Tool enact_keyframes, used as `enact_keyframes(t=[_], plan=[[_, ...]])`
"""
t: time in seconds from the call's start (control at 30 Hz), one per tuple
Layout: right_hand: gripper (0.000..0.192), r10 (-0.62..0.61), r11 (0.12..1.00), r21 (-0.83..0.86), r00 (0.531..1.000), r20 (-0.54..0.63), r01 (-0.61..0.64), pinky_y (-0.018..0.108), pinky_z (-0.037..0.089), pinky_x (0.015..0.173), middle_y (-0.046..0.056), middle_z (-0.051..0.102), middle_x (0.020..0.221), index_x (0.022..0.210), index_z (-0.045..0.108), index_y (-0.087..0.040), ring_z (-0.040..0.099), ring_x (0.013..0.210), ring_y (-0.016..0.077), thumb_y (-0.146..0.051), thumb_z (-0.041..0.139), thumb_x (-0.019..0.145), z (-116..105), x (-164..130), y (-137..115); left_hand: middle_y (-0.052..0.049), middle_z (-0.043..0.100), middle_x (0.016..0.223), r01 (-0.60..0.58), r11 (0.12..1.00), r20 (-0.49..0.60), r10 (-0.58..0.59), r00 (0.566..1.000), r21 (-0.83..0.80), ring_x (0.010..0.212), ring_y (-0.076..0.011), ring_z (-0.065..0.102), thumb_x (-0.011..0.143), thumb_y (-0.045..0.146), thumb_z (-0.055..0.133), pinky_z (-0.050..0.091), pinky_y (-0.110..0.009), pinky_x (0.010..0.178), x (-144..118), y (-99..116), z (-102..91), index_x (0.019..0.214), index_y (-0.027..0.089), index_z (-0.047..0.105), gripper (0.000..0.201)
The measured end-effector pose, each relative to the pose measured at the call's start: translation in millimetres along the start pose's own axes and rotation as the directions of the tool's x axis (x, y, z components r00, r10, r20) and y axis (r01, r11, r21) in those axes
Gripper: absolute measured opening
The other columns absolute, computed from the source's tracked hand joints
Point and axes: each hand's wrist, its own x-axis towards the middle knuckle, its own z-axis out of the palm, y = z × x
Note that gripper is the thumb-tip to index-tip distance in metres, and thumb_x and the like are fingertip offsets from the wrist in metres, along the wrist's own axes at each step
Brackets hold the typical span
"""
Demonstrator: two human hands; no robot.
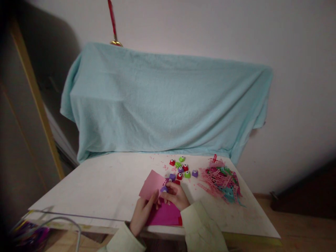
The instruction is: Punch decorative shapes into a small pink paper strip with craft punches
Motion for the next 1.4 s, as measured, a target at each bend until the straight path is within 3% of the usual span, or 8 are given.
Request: enact_keyframes(t=[0.23, 0.47, 0.67, 0.97, 1.23, 1.4], plan=[[0.026, -0.022, 0.999, -0.046, 0.999, 0.050, 0.024, 0.020, 0.034, 0.043, -0.001, 0.061, 0.060, 0.086, 0.059, -0.015, 0.049, 0.046, 0.0092, -0.033, 0.070, 0.071, 3.0, -0.2, -6.8, -0.005, 0.066, 0.059, -0.016, 0.998, -0.004, 0.017, 1.000, 0.053, 0.057, -0.0174, 0.060, 0.089, 0.045, 0.038, 0.043, -0.024, 0.058, -1.3, -1.8, 1.6, 0.064, 0.015, 0.066, 0.048], [0.028, -0.056, 0.998, -0.020, 0.998, 0.016, 0.056, 0.021, 0.036, 0.047, 0.000, 0.060, 0.066, 0.083, 0.057, -0.015, 0.049, 0.052, 0.0093, -0.034, 0.071, 0.070, 4.2, -0.7, -7.8, -0.004, 0.065, 0.061, -0.039, 0.995, 0.027, 0.037, 0.999, 0.086, 0.058, -0.0166, 0.060, 0.089, 0.044, 0.038, 0.042, -0.023, 0.057, -1.1, -2.6, 2.1, 0.069, 0.015, 0.064, 0.044], [0.027, -0.064, 0.998, -0.026, 0.998, -0.020, 0.064, 0.019, 0.030, 0.044, -0.004, 0.051, 0.060, 0.081, 0.056, -0.014, 0.040, 0.047, 0.0058, -0.035, 0.070, 0.071, -0.5, 1.8, 0.1, -0.003, 0.064, 0.061, -0.024, 0.997, 0.054, 0.020, 0.998, 0.075, 0.057, -0.0155, 0.059, 0.090, 0.044, 0.037, 0.042, -0.022, 0.055, -0.4, -4.7, 2.6, 0.073, 0.015, 0.063, 0.042], [0.024, -0.008, 0.995, -0.100, 1.000, 0.013, 0.010, 0.020, 0.029, 0.040, -0.005, 0.050, 0.049, 0.076, 0.056, -0.014, 0.042, 0.041, 0.0073, -0.036, 0.067, 0.074, -3.8, 1.2, 0.3, -0.004, 0.065, 0.066, -0.066, 0.992, 0.080, 0.057, 0.995, 0.108, 0.060, -0.0160, 0.059, 0.090, 0.038, 0.038, 0.043, -0.023, 0.057, 1.4, -7.5, 1.2, 0.085, 0.015, 0.063, 0.035], [0.024, 0.000, 0.996, -0.086, 1.000, 0.018, 0.001, 0.021, 0.033, 0.041, -0.003, 0.054, 0.051, 0.076, 0.060, -0.014, 0.045, 0.042, 0.0085, -0.037, 0.067, 0.074, -3.6, 0.8, 3.0, -0.005, 0.068, 0.076, -0.097, 0.989, 0.088, 0.088, 0.992, 0.108, 0.068, -0.0170, 0.061, 0.088, 0.031, 0.039, 0.047, -0.023, 0.062, 2.2, -15.5, -0.8, 0.105, 0.014, 0.062, 0.033], [0.024, -0.010, 0.997, -0.079, 1.000, 0.006, 0.010, 0.020, 0.032, 0.041, -0.004, 0.052, 0.050, 0.073, 0.058, -0.014, 0.043, 0.042, 0.0080, -0.037, 0.067, 0.073, -1.8, -0.6, 0.8, -0.006, 0.069, 0.077, -0.086, 0.986, 0.071, 0.077, 0.994, 0.142, 0.070, -0.0176, 0.062, 0.089, 0.033, 0.039, 0.046, -0.024, 0.062, 2.0, -13.9, 0.0, 0.099, 0.013, 0.064, 0.033]])
